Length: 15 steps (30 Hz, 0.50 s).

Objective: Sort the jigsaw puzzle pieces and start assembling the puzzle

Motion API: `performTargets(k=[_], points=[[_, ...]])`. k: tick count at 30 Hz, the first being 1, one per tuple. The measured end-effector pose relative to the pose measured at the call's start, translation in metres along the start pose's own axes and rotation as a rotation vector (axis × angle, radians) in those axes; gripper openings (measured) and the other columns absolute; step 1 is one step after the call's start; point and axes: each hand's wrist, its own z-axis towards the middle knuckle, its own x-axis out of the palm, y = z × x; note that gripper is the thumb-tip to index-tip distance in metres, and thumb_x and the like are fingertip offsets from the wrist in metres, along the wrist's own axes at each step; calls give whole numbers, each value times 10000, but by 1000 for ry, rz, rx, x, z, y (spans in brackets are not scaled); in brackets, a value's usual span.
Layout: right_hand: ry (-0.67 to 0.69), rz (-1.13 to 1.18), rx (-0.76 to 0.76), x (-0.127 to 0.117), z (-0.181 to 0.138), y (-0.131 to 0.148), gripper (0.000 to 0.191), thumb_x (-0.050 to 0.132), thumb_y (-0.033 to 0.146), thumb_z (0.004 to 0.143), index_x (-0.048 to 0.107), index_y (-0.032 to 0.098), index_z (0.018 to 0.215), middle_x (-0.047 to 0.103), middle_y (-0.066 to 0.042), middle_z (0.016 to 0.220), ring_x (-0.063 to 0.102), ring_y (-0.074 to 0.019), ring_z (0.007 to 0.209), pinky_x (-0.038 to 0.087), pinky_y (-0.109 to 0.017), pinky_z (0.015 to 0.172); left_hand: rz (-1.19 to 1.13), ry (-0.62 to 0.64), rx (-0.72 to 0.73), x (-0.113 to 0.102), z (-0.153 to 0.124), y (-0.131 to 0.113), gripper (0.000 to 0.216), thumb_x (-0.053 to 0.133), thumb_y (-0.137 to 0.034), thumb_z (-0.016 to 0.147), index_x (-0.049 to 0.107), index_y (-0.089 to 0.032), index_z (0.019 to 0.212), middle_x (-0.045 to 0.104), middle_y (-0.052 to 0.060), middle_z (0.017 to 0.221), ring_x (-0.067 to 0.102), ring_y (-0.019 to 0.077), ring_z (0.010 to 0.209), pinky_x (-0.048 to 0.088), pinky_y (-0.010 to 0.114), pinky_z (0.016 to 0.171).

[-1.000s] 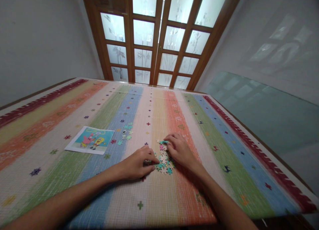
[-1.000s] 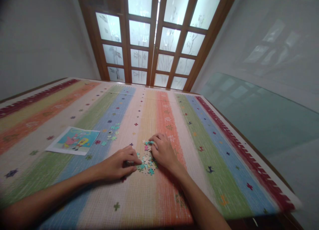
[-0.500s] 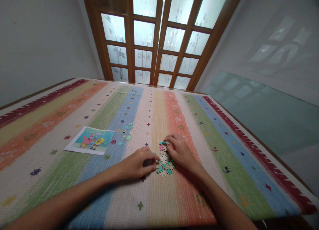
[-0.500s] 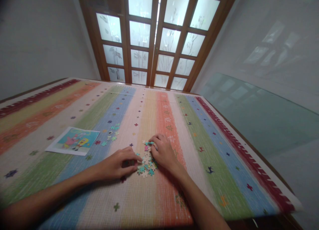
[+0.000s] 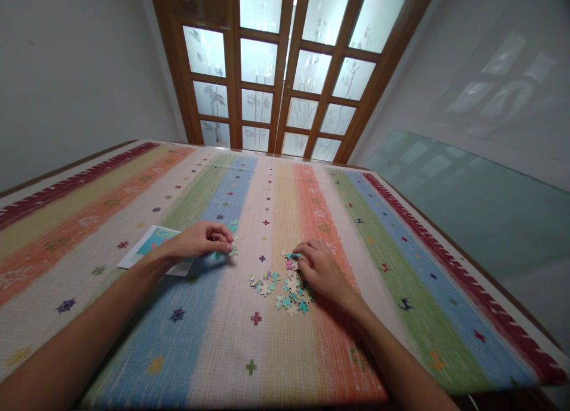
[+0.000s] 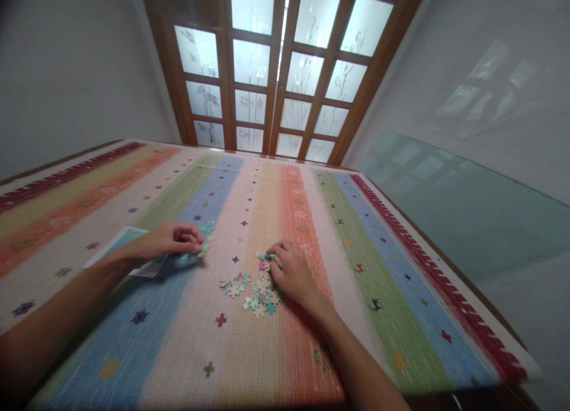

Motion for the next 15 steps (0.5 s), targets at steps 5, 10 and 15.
performTargets(k=[5,10,15], points=[[11,-22,20,0,0,-1,217,555,91,886,718,179,999,701,-99,1059,612,-261,1029,461,-400,931,146,32,-3,-9,-3,2,385,780,-486,709,666,-155,866,637,-5,696,529,121,608,380,236,586],[33,-83,70,3,-1,-1,176,592,217,959,731,198,1066,669,-117,1095,600,-280,1038,464,-428,931,409,-46,44,-4,3,10,247,725,-399,702,702,-167,784,671,5,703,565,149,655,394,244,625],[64,-89,87,3,-1,-1,145,583,225,977,715,179,1016,645,-118,1060,590,-272,1013,463,-423,921,487,-128,69,0,5,12,137,704,-281,664,695,-179,754,632,-20,665,534,149,649,357,244,623]])
